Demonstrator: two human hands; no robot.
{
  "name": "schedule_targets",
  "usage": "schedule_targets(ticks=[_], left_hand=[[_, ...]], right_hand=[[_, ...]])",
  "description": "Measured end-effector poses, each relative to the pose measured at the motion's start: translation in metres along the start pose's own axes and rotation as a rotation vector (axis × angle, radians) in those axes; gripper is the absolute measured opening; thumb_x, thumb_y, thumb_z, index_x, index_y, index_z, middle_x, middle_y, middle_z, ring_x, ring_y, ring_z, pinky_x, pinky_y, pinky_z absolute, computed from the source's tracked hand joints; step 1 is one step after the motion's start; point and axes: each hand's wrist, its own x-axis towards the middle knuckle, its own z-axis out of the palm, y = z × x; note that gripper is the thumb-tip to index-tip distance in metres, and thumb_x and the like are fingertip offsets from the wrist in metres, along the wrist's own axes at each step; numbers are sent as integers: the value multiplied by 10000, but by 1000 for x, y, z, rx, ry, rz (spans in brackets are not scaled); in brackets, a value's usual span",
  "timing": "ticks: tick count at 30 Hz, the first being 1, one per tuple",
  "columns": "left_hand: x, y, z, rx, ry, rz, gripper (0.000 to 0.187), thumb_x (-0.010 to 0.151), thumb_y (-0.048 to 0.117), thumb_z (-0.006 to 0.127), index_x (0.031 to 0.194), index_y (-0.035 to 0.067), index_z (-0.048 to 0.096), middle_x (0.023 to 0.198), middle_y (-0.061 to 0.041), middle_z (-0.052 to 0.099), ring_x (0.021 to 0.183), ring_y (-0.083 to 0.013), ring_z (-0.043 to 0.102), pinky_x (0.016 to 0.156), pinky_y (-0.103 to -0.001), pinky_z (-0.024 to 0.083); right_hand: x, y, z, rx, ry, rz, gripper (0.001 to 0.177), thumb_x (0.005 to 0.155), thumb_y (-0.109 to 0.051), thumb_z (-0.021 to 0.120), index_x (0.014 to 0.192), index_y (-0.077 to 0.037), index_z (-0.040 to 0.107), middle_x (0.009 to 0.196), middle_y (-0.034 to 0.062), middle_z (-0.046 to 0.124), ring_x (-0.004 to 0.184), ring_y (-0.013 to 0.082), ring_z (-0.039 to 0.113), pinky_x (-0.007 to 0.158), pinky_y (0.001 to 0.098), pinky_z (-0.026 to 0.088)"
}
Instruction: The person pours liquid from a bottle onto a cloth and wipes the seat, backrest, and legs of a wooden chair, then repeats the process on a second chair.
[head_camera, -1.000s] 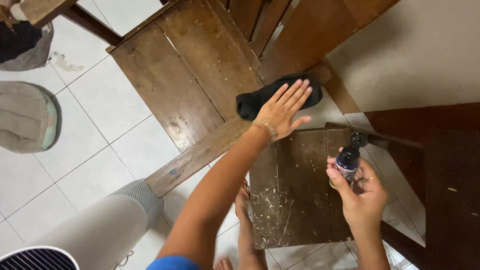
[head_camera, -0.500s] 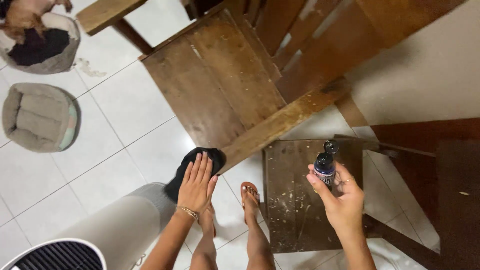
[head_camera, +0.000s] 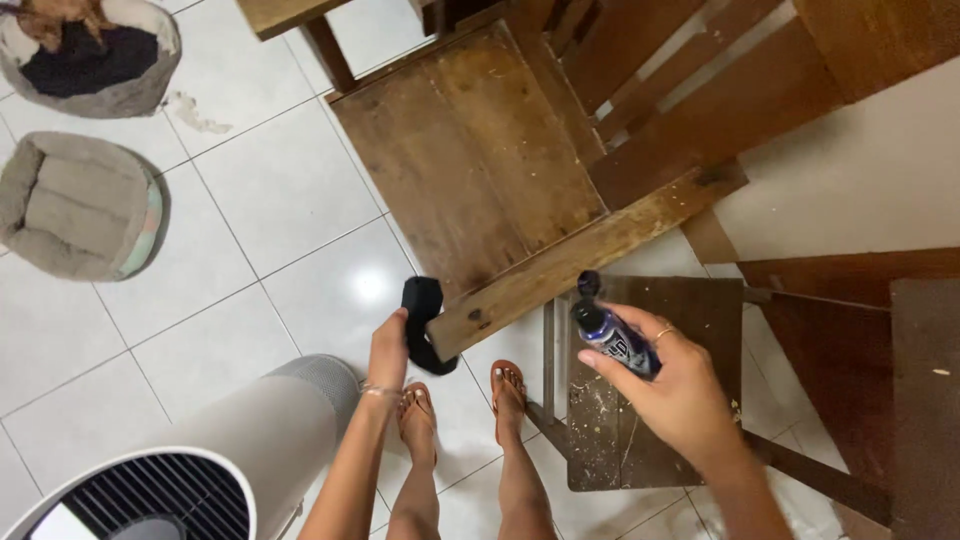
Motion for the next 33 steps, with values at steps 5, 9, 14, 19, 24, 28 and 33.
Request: schedule_targets(ticks=[5, 9, 14, 19, 24, 28, 33], left_hand=[[-70, 66, 25, -944, -302, -162, 299, 1061, 228, 483, 1155, -52, 528, 1125, -146, 596, 1050, -266, 585, 950, -421, 468], [-133, 169, 74, -1053, -606, -145, 522, 1074, 258, 386, 1425, -117, 481, 1398, -243, 617, 1275, -334, 612, 1124, -473, 448], [-165, 212, 93, -1171, -681, -261, 546, 1089, 275, 351, 1446, -123, 457, 1400, -236, 609, 1285, -316, 613, 1151, -445, 444], [-175, 215, 93, -1272, -690, -245, 500, 1128, 230, 361, 1435, -152, 461, 1399, -238, 611, 1308, -299, 605, 1192, -420, 427], [-179, 219, 94, -1268, -691, -280, 501, 1103, 231, 368, 1421, -139, 478, 1381, -219, 624, 1297, -282, 608, 1177, -403, 429], [-179, 215, 95, -1288, -706, -287, 481, 1126, 221, 373, 1404, -147, 509, 1362, -217, 644, 1269, -272, 628, 1146, -390, 462], [-176, 202, 96, -1285, -760, -272, 450, 1128, 222, 393, 1356, -130, 555, 1271, -197, 695, 1181, -257, 681, 1081, -372, 507]], right_hand=[[-9, -69, -23, -451, -106, -442, 516, 751, -276, 827, 1183, -31, 686, 923, 90, 699, 865, 258, 652, 740, 370, 527], [-16, -104, -24, -615, -145, -701, 509, 732, -251, 810, 1162, -19, 665, 910, 92, 674, 834, 283, 625, 701, 394, 517], [-24, -125, -29, -730, -151, -721, 501, 704, -219, 811, 1144, -23, 675, 897, 76, 686, 824, 264, 644, 666, 375, 525], [-28, -127, -34, -760, -144, -766, 557, 649, -153, 814, 1171, -12, 677, 934, 86, 705, 835, 261, 650, 671, 372, 533], [-32, -121, -36, -759, -134, -762, 556, 661, -134, 819, 1182, -5, 673, 940, 98, 712, 847, 249, 665, 710, 360, 546], [-32, -117, -39, -754, -113, -812, 542, 670, -125, 817, 1177, -2, 671, 943, 104, 711, 855, 268, 665, 728, 380, 547], [-29, -98, -40, -755, -60, -730, 559, 672, -126, 826, 1200, -16, 677, 946, 111, 700, 889, 277, 662, 735, 381, 549]])
